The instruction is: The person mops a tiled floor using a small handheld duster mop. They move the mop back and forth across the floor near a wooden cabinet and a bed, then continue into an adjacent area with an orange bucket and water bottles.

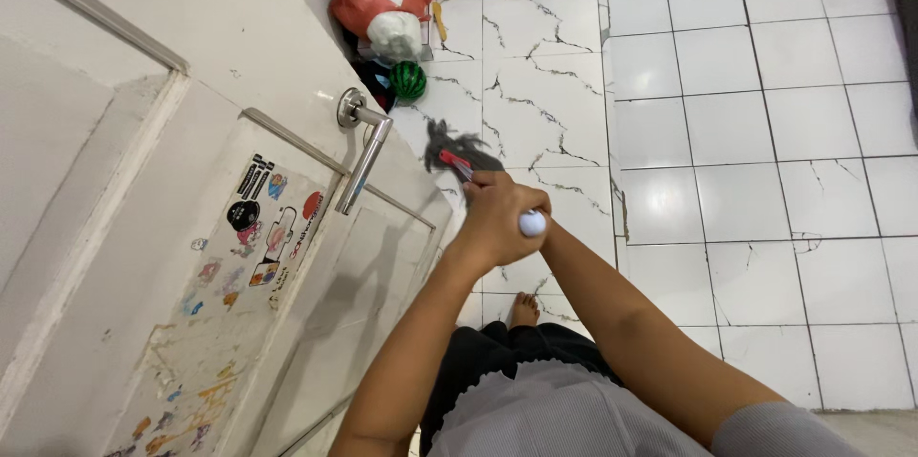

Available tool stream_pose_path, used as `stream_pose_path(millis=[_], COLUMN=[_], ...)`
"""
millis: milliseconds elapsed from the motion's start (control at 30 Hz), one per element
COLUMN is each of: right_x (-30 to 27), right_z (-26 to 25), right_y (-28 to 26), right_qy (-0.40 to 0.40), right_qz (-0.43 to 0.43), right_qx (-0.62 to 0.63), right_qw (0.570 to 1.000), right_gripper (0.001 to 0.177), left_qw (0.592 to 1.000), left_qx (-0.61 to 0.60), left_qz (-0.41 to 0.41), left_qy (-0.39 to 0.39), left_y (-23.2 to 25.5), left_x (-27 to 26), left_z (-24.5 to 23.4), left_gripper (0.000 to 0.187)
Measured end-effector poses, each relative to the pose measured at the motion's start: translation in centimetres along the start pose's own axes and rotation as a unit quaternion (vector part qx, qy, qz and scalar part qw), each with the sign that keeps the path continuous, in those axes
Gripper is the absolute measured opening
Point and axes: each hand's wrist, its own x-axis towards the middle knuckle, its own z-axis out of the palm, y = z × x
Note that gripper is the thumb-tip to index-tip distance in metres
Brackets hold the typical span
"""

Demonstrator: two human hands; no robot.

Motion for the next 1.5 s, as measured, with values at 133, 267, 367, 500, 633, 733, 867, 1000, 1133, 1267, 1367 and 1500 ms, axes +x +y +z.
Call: stream_pose_path(millis=[133, 267, 367, 500, 633, 733, 867, 1000, 1133, 1267, 1367, 1500], right_x=[-0.5, -1.6, -2.4, -5.0, -9.0, -10.9, -9.7, -8.2, -7.6, -9.7, -11.8, -14.4], right_z=[-2.3, -3.8, -4.9, -7.3, -9.6, -10.0, -8.1, -1.0, 8.0, 14.1, 16.9, 17.3], right_y=[0.1, 0.3, 0.0, -0.6, -0.6, 0.8, 4.0, 5.1, 6.8, 8.7, 8.3, 7.1], right_qy=[0.027, 0.041, 0.042, 0.067, 0.178, 0.192, 0.312, 0.235, 0.222, 0.157, 0.161, 0.19], right_qz=[0.011, 0.017, 0.013, 0.018, 0.019, 0.058, 0.098, 0.052, -0.016, -0.081, -0.138, -0.082], right_qx=[-0.076, -0.179, -0.294, -0.477, -0.603, -0.593, -0.141, -0.477, -0.29, -0.317, -0.353, -0.386], right_qw=[0.997, 0.983, 0.955, 0.876, 0.777, 0.78, 0.934, 0.846, 0.931, 0.932, 0.912, 0.899], right_gripper=[0.02, 0.017, 0.015, 0.015, 0.029, 0.031, 0.032, 0.021, 0.038, 0.038, 0.038, 0.013], left_qw=[0.997, 0.988, 0.976, 0.965, 0.959, 0.962, 0.964, 0.981, 0.983, 0.984, 0.961, 0.946], left_qx=[-0.051, -0.129, -0.214, -0.25, -0.265, -0.249, -0.25, -0.186, -0.163, -0.134, -0.128, -0.184], left_qz=[0.007, -0.014, 0.01, 0.077, 0.078, 0.024, 0.003, 0.017, -0.01, -0.01, -0.047, 0.074], left_qy=[-0.066, -0.079, -0.036, -0.037, -0.061, -0.105, -0.094, -0.06, -0.088, -0.114, -0.239, -0.256], left_y=[0.3, 0.8, 0.3, -1.2, -2.2, -3.0, -3.6, -3.0, -0.9, 0.9, 2.3, 3.8], left_x=[0.9, 1.6, 1.5, 0.1, -3.8, -6.5, -8.2, -7.9, -8.4, -10.1, -11.4, -13.5], left_z=[-0.1, -2.4, -2.6, 0.4, 4.6, 6.2, 4.2, -2.2, -8.0, -10.1, -9.9, -8.8], left_gripper=[0.013, 0.014, 0.018, 0.015, 0.014, 0.015, 0.014, 0.017, 0.02, 0.019, 0.019, 0.012])
